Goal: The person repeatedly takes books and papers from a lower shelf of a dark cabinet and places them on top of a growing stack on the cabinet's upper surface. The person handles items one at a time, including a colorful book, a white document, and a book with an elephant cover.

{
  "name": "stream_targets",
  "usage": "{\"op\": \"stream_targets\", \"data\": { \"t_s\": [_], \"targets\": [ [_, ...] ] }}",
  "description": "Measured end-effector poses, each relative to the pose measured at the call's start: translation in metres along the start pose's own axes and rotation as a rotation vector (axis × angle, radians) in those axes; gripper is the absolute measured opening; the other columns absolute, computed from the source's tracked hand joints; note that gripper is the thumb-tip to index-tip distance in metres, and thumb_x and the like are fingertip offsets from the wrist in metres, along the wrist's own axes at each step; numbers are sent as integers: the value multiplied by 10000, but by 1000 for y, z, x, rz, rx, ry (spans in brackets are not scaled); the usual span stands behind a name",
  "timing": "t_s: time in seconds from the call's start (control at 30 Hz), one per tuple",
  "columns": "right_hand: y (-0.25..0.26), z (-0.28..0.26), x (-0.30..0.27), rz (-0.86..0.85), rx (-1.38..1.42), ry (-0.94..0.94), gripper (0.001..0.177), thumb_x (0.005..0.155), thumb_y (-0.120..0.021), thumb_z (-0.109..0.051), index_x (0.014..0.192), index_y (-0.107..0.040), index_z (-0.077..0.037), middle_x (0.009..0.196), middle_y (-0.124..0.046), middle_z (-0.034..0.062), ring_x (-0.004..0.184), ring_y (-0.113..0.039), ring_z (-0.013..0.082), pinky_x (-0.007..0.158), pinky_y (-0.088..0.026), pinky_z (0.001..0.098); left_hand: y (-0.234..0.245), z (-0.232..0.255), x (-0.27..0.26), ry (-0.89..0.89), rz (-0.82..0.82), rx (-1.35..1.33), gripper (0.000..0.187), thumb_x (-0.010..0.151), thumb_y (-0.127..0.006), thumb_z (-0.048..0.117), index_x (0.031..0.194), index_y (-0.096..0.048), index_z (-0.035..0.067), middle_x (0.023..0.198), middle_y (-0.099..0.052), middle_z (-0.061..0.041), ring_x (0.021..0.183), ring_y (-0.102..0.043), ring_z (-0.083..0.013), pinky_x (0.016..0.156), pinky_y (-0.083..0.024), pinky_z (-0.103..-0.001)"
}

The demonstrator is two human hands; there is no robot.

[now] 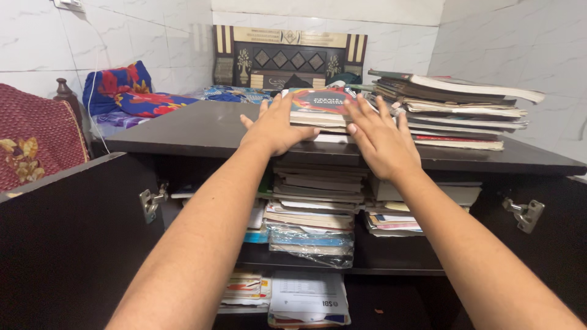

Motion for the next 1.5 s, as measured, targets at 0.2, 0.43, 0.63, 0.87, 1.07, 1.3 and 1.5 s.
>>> {"op": "stream_targets", "data": {
  "t_s": [0.2, 0.43, 0.63, 0.87, 1.07, 1.3, 1.5],
  "targets": [
    [1, -6, -2, 106, -67, 1, 646, 1035, -318, -568, 1615, -281, -285, 1682, -241, 93, 1546, -142, 376, 1196, -74, 638, 1, 1, -11, -113, 234, 5, 999, 790, -665, 695, 1584, -282, 225, 1679, -236, -53, 1568, -141, -276, 1179, -5, -737],
    [-3, -10, -10, 157, -130, -62, 696, 1018, -357, -594, 1611, -295, -236, 1651, -302, 130, 1521, -205, 391, 1175, -149, 636, -6, 4, -23, -199, 388, 209, 1036, 812, -602, 735, 1573, -273, 115, 1655, -245, -111, 1550, -148, -265, 1163, -19, -726],
    [-4, -12, -26, 212, -133, -34, 667, 1053, -364, -531, 1623, -303, -191, 1641, -344, 155, 1517, -243, 418, 1171, -197, 639, -22, -2, -32, -195, 475, 300, 1039, 881, -516, 740, 1556, -250, -4, 1648, -226, -202, 1542, -160, -299, 1214, -111, -586],
    [-12, -12, -49, 236, -123, -37, 683, 1070, -399, -459, 1652, -216, -154, 1725, -110, 139, 1564, -55, 455, 1171, -78, 739, -37, -10, -50, -256, 557, 279, 934, 972, -493, 629, 1583, -237, -29, 1665, -204, -220, 1558, -166, -332, 1237, -146, -541],
    [-19, -8, -84, 250, -107, -23, 765, 1049, -473, -424, 1670, -146, -121, 1730, 31, 189, 1570, 24, 493, 1172, -45, 762, -60, -7, -94, -300, 633, 210, 978, 975, -535, 604, 1618, -139, -17, 1703, -70, -208, 1581, -68, -362, 1237, -102, -595],
    [-19, -17, -112, 234, -90, 9, 817, 1024, -503, -460, 1659, -120, -116, 1719, 41, 188, 1564, 21, 493, 1175, -38, 751, -82, -7, -132, -325, 503, 119, 1011, 941, -572, 613, 1619, -107, 24, 1704, -18, -207, 1579, -4, -380, 1217, -48, -635],
    [-28, -27, -142, 171, -66, -7, 820, 1024, -502, -461, 1665, -112, -131, 1725, 43, 178, 1574, 32, 478, 1185, -30, 740, -104, -11, -156, -312, 417, 123, 1022, 933, -565, 629, 1631, -102, 44, 1705, -6, -184, 1581, 5, -356, 1218, -30, -645]
  ]
}}
Point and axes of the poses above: each hand's wrist, its own x-axis towards the middle knuckle, its own y-axis out of the back of the hand, z = x × y, the point moved 1 cm from there along x, towards the middle knuckle
